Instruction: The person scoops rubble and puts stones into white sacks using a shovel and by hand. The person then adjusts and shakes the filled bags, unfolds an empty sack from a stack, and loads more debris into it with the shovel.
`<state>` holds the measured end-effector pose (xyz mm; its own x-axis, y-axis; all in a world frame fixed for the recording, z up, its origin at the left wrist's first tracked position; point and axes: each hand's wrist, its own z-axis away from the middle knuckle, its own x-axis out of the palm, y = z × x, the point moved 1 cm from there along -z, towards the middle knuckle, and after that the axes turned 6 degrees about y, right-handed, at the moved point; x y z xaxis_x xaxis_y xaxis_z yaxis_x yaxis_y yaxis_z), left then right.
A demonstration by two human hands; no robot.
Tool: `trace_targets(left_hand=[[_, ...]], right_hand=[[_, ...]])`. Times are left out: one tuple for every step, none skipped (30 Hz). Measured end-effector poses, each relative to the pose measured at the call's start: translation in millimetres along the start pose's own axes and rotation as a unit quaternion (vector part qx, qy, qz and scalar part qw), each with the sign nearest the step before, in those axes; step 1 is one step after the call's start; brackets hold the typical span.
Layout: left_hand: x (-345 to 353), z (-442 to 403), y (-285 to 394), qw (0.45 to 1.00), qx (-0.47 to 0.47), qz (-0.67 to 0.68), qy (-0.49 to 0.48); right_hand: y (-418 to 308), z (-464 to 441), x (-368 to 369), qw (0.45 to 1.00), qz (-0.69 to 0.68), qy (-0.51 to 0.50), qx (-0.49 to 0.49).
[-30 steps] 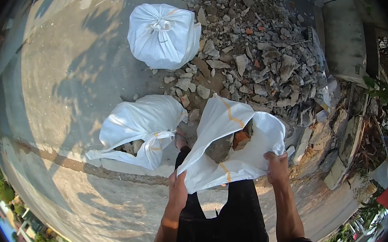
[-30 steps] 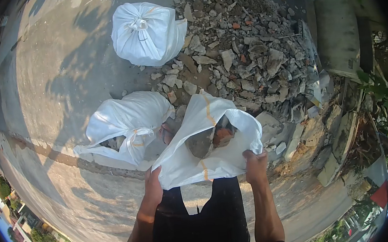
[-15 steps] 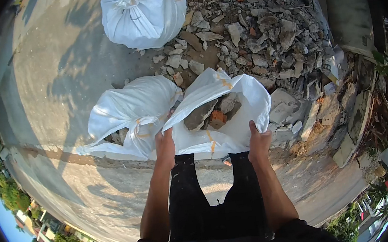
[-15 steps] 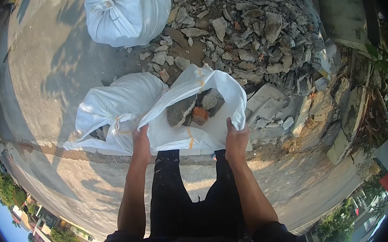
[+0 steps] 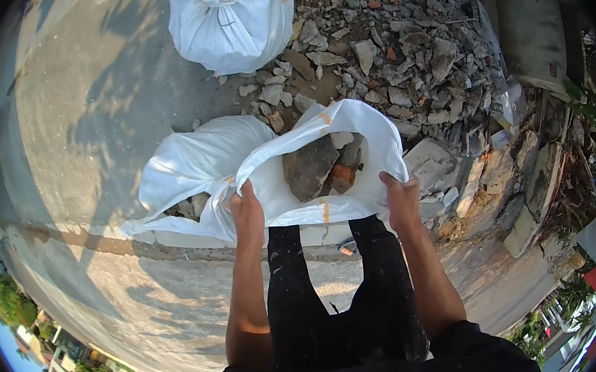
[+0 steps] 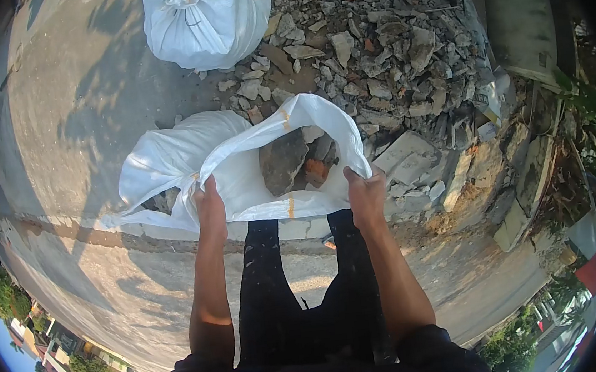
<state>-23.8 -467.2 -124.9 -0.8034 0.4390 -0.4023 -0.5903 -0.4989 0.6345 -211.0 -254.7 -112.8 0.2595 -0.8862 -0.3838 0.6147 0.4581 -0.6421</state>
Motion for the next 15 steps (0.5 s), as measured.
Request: trace_targets(left_hand=[[-4, -5, -9, 1.000, -0.003, -0.002, -0.002], [-9, -10, -14, 0.999, -0.027, -0.006, 0.045], [-13, -14, -12, 0.995, -0.048, -0.009, 0.090], [-20, -15, -9, 0.998, -0.029, -0.027, 0.041], [-19, -15, -3, 0.999, -0.025, -0.028, 0.038], [-17, -17, 3, 0.997, -0.040, -0.063, 0.006], [-18, -19, 8, 0.993, -0.057, -0.101, -0.025], [-13, -36, -18, 0.992, 0.043, -0.122, 0.006], [-13, -37, -13, 0.991, 0.045, -0.125, 0.003], [-9, -38, -9, 0.994, 0.003, -0.104, 0.010], [-4, -40, -4, 0.996, -0.037, -0.081, 0.016], [-1, -47, -13, 0.996, -0.034, -0.077, 0.010], [-1, -54, -29, 0.997, -0.034, -0.064, -0.005], [-3, -57, -40, 0.998, -0.033, -0.053, -0.022], [-4, -53, -42, 0.997, -0.027, -0.057, -0.033]], right_hand=[[7, 6, 8, 0.999, 0.010, -0.029, -0.011], [12, 11, 14, 0.998, 0.018, -0.056, -0.022], [17, 14, 19, 0.998, 0.017, -0.052, -0.021], [19, 17, 23, 0.997, 0.019, -0.050, -0.059], [15, 19, 29, 0.993, 0.018, -0.049, -0.101], [6, 22, 33, 0.992, 0.040, -0.003, -0.123], [3, 21, 36, 0.992, 0.035, -0.001, -0.124], [0, 21, 39, 0.983, 0.058, 0.032, -0.172], [-3, 21, 40, 0.970, 0.083, 0.066, -0.218], [-6, 17, 39, 0.973, 0.122, 0.031, -0.192], [-5, 15, 39, 0.972, 0.121, 0.037, -0.197], [-3, 13, 41, 0.959, 0.181, 0.013, -0.217], [3, 13, 40, 0.942, 0.242, -0.010, -0.232], [1, 16, 41, 0.929, 0.261, -0.001, -0.262], [5, 16, 42, 0.931, 0.258, 0.011, -0.259]])
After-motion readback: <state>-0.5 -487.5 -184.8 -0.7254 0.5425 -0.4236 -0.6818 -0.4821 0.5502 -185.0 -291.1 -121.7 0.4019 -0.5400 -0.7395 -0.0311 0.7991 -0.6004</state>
